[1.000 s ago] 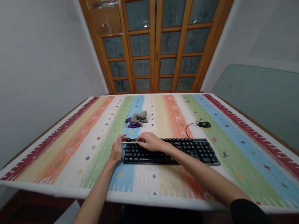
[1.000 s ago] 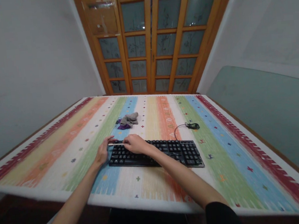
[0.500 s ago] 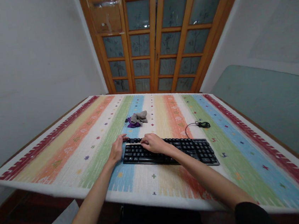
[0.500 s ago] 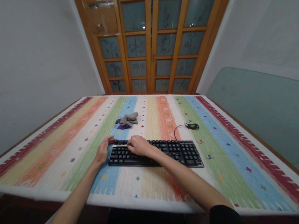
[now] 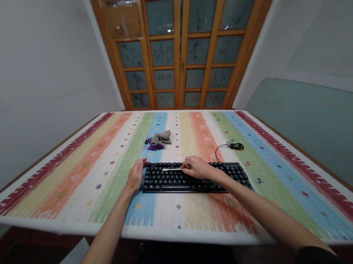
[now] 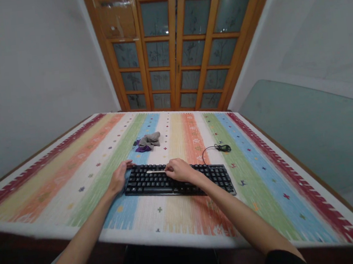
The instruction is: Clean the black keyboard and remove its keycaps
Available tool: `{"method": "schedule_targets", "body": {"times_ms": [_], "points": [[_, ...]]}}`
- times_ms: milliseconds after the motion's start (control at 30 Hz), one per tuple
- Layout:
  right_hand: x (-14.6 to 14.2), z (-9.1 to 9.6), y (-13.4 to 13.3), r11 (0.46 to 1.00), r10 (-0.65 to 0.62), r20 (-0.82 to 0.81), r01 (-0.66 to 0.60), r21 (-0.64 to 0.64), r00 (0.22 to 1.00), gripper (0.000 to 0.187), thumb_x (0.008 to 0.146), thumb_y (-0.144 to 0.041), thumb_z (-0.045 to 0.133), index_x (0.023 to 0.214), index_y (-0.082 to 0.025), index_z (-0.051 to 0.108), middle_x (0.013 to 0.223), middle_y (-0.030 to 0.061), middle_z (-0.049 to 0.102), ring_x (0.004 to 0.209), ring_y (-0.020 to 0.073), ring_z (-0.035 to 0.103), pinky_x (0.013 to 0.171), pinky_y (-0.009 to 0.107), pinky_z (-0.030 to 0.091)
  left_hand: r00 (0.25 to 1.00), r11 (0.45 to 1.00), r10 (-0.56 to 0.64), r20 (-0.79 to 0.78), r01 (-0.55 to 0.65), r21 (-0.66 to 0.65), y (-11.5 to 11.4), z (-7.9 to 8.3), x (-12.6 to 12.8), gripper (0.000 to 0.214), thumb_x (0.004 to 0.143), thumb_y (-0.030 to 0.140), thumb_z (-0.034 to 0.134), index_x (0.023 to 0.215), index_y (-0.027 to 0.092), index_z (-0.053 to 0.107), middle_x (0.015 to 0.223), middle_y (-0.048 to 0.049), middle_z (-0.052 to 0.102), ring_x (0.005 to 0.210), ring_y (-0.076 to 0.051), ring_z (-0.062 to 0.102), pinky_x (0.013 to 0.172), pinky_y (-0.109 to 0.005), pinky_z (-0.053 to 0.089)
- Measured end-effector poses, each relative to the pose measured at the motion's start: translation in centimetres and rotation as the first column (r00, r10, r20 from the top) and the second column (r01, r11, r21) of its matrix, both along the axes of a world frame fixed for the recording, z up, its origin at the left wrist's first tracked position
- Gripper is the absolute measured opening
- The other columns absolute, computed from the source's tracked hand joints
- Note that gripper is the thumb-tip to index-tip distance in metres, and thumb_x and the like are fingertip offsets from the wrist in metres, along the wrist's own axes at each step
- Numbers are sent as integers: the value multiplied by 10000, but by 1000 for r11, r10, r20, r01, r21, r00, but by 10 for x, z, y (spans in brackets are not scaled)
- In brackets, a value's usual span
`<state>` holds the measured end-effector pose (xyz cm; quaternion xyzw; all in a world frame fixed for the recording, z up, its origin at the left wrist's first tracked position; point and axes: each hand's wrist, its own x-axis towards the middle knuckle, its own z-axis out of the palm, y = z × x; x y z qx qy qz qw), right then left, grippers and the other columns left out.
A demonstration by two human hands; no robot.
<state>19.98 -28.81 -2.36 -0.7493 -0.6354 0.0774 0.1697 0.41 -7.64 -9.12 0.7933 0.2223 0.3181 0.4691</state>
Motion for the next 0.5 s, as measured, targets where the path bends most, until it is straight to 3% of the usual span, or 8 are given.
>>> {"method": "schedule_targets", "body": {"times_ms": [500], "points": [[45, 1, -59, 998, -34, -71, 31, -48, 997, 207, 812, -193, 585, 889, -146, 771, 810, 83, 717, 744, 189, 629, 694, 271, 434, 1000, 1000, -5, -2, 5, 7, 2, -2, 1, 568, 929, 595, 270, 1122, 160, 580, 1048, -102, 682, 1003, -237, 638, 1002, -428, 435]]}}
